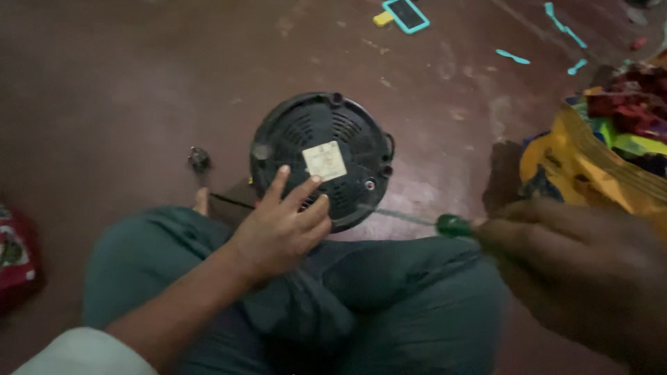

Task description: The person uses a screwdriver to remove screws from the base of a small electric appliance, then flips it over and removes the top cover to access the interior. The person removes a white plastic component from inside the appliance.

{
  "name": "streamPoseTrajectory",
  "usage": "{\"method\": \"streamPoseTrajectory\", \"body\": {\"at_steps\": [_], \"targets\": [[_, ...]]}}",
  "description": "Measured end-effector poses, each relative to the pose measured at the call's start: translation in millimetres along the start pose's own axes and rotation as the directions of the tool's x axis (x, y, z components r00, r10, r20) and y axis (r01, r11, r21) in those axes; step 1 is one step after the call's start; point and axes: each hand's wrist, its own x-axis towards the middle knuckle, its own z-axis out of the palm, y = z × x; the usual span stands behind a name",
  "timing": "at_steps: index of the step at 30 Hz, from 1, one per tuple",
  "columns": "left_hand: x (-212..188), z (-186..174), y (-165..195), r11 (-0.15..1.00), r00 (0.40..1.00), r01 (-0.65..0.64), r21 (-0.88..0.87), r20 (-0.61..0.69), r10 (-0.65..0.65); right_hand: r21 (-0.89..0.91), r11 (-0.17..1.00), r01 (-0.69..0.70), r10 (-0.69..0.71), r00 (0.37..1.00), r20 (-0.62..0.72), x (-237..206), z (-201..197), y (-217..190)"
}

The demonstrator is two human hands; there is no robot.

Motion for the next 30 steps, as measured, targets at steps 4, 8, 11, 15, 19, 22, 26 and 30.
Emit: {"method": "streamPoseTrajectory", "body": {"at_steps": [4, 8, 11, 15, 19, 22, 26, 30], "targets": [[0, 2, 2, 0.999, 1.0, -0.002, 0.039, -0.03, 0.003, -0.064, 0.974, 0.219, -0.219, 0.976, 0.012, 12, -4, -21], [0, 4, 4, 1.0, 0.999, -0.016, 0.02, -0.041, 0.017, -0.054, 0.953, 0.297, -0.297, 0.955, 0.007, 19, -6, -29], [-3, 3, 3, 0.999, 0.999, -0.026, 0.033, -0.043, 0.027, -0.058, 0.948, 0.312, -0.311, 0.95, 0.039, 22, -6, -36], [-2, 3, 2, 0.999, 0.998, -0.044, 0.028, -0.051, 0.046, -0.064, 0.942, 0.329, -0.324, 0.943, 0.084, 25, -3, -37], [0, 4, 3, 0.999, 0.998, -0.021, 0.034, -0.056, 0.023, -0.037, 0.937, 0.347, -0.341, 0.933, 0.116, 31, 1, -39], [0, 4, 3, 0.999, 0.997, -0.028, 0.034, -0.073, 0.031, -0.031, 0.939, 0.343, -0.332, 0.925, 0.184, 38, 0, -44], [-1, 7, 4, 0.999, 0.998, -0.023, 0.034, -0.061, 0.025, -0.066, 0.924, 0.376, -0.35, 0.904, 0.245, 49, -5, -52], [1, 11, 3, 1.0, 0.996, -0.012, 0.023, -0.084, 0.014, -0.107, 0.871, 0.48, -0.475, 0.877, 0.067, 63, -6, -64]]}}
